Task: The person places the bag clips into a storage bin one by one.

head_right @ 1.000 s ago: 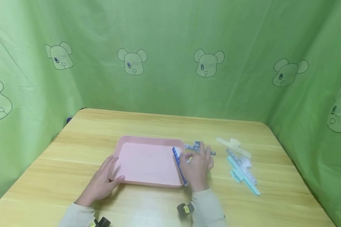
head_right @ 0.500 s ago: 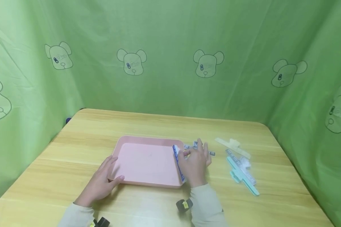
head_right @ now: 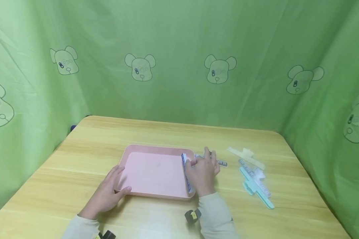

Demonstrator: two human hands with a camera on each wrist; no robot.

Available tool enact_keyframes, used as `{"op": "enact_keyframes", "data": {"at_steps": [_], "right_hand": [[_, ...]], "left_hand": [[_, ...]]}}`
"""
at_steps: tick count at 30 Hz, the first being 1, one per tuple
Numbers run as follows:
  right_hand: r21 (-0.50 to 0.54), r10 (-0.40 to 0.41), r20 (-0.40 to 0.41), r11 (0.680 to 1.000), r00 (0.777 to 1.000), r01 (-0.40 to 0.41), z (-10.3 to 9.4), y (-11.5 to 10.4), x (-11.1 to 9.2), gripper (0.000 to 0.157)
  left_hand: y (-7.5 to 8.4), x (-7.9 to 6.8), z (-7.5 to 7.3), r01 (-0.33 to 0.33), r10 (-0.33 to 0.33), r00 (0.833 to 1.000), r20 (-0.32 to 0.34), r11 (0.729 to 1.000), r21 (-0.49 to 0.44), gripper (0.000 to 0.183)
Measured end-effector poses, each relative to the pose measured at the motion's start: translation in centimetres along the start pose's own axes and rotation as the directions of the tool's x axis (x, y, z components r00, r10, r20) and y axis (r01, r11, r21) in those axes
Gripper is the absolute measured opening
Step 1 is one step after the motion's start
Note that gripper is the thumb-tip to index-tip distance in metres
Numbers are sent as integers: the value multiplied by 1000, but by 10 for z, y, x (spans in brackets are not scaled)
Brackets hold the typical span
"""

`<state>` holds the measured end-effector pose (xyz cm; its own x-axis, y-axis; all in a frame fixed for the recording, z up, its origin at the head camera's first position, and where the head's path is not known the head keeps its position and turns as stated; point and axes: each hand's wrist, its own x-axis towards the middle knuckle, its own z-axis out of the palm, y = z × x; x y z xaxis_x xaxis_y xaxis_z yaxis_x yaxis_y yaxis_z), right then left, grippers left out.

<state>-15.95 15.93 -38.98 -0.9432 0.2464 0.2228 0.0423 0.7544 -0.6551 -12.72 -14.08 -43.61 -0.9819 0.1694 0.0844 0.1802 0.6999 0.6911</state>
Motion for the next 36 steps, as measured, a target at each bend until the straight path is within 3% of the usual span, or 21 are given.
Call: {"op": "enact_keyframes", "data": {"at_steps": [36], "right_hand": [[-102, -72, 55, 992, 996, 77, 14, 5, 8, 26]], "left_hand": [[4, -4, -1, 3, -3, 1000, 7, 1000, 4, 77]]}}
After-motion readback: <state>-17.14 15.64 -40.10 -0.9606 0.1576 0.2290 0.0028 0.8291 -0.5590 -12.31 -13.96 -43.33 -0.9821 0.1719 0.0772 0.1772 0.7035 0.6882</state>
